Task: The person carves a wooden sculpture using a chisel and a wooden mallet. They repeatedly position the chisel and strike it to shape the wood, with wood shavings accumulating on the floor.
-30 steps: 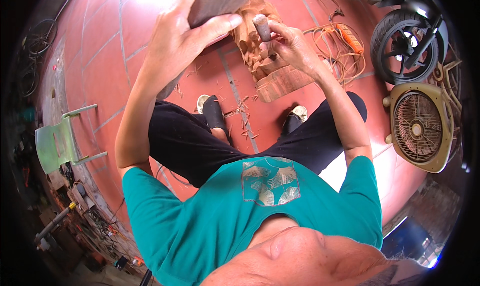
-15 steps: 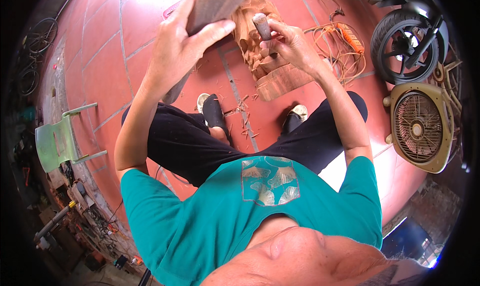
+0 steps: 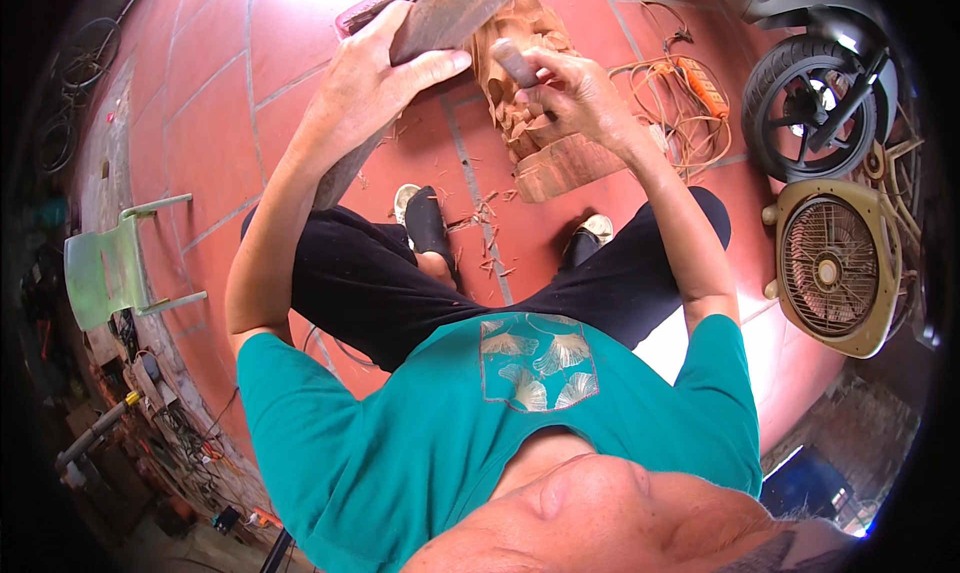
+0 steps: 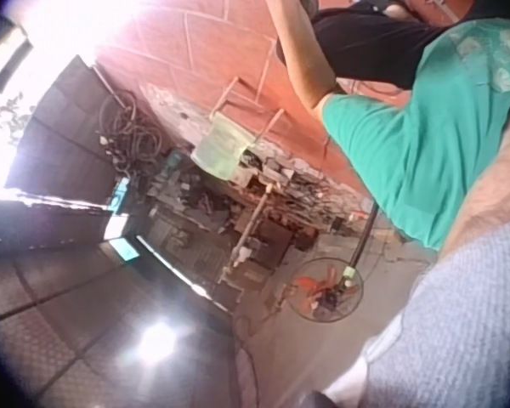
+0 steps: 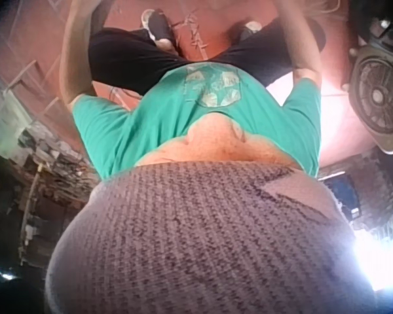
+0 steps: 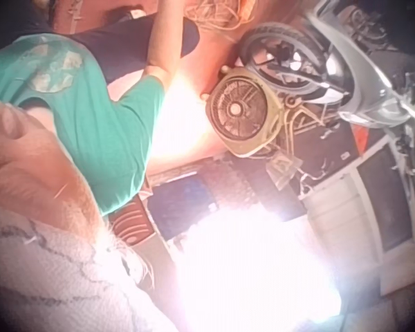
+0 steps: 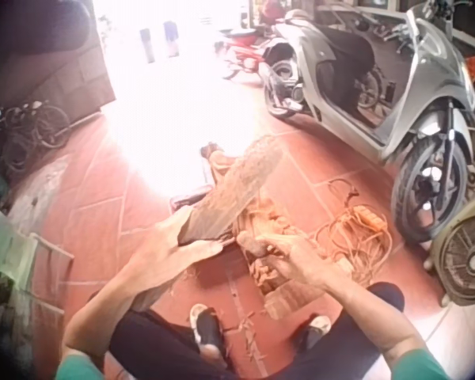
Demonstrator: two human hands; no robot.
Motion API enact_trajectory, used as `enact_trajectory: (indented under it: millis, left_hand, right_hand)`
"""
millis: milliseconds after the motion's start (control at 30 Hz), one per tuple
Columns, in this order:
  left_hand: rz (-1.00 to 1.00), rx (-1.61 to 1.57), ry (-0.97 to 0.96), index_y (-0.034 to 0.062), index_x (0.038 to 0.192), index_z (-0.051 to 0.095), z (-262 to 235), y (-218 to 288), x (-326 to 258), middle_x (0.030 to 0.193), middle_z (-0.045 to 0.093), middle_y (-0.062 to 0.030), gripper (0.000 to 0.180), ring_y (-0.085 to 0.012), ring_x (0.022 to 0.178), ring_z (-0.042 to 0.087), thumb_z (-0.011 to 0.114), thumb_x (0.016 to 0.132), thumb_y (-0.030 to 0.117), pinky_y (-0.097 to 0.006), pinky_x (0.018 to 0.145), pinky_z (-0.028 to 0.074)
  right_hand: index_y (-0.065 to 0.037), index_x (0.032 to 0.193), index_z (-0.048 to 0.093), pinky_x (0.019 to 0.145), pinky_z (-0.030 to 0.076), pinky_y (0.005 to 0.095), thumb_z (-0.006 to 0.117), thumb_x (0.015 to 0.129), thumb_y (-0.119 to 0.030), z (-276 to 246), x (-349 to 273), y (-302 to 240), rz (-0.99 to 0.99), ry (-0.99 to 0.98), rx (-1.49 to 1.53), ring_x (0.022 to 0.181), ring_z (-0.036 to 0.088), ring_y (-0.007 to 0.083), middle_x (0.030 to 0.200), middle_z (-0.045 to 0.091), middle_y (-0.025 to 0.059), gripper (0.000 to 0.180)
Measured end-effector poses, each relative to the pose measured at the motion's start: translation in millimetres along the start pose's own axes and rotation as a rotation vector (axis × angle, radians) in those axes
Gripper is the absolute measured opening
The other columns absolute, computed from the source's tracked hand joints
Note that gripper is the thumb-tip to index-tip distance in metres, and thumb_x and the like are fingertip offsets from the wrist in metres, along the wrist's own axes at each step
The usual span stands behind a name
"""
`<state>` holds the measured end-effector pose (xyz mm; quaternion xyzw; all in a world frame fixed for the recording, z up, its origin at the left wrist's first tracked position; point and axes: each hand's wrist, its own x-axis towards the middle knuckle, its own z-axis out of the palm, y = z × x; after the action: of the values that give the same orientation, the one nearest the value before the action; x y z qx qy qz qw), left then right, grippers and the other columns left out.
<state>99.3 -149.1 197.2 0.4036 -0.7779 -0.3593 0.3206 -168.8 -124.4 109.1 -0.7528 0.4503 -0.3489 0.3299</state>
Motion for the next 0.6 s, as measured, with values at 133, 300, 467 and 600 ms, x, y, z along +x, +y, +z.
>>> enact_trajectory:
  millis: [133,300,467,600]
  left_hand:
    - [-0.047,-0.067,0.050,-0.0006,0.126,0.060,-9.5,25.3,-3.1,0.088,0.065,-0.0060,0.047,-0.0140,0.080,0.061,0.075,0.092,0.029,-0.031,0.073,0.049]
    - [-0.152,-0.119,0.055,0.0010,0.127,0.060,-7.5,29.8,-16.6,0.086,0.066,-0.0098,0.050,-0.0190,0.078,0.064,0.074,0.092,0.034,-0.037,0.073,0.052]
    - [-0.073,0.118,-0.035,0.0002,0.118,0.058,8.3,-9.3,-28.1,0.087,0.064,-0.0161,0.050,-0.0230,0.079,0.064,0.074,0.091,0.039,-0.038,0.074,0.052]
    - [-0.131,-0.077,0.031,0.0018,0.115,0.060,3.0,6.0,-30.2,0.083,0.064,-0.0052,0.036,-0.0107,0.073,0.059,0.073,0.093,0.027,-0.028,0.065,0.049]
  right_hand:
    - [-0.008,0.117,0.063,0.074,0.052,0.0345,0.078,0.087,-0.014,4.4,2.6,-8.5,-0.035,-0.029,-0.037,0.077,0.063,0.0208,0.088,0.065,0.0088,0.033]
    - [-0.008,0.116,0.064,0.074,0.052,0.0349,0.077,0.088,-0.015,3.6,2.9,-3.1,0.024,-0.035,0.029,0.077,0.062,0.0210,0.087,0.065,0.0087,0.032]
    - [-0.008,0.116,0.064,0.074,0.052,0.0355,0.078,0.087,-0.016,5.9,1.9,-6.1,-0.037,-0.001,-0.057,0.078,0.063,0.0215,0.087,0.065,0.0092,0.033]
    - [-0.007,0.115,0.064,0.074,0.052,0.0358,0.078,0.087,-0.016,3.8,1.5,-6.3,-0.013,-0.045,-0.063,0.078,0.064,0.0227,0.088,0.066,0.0097,0.033]
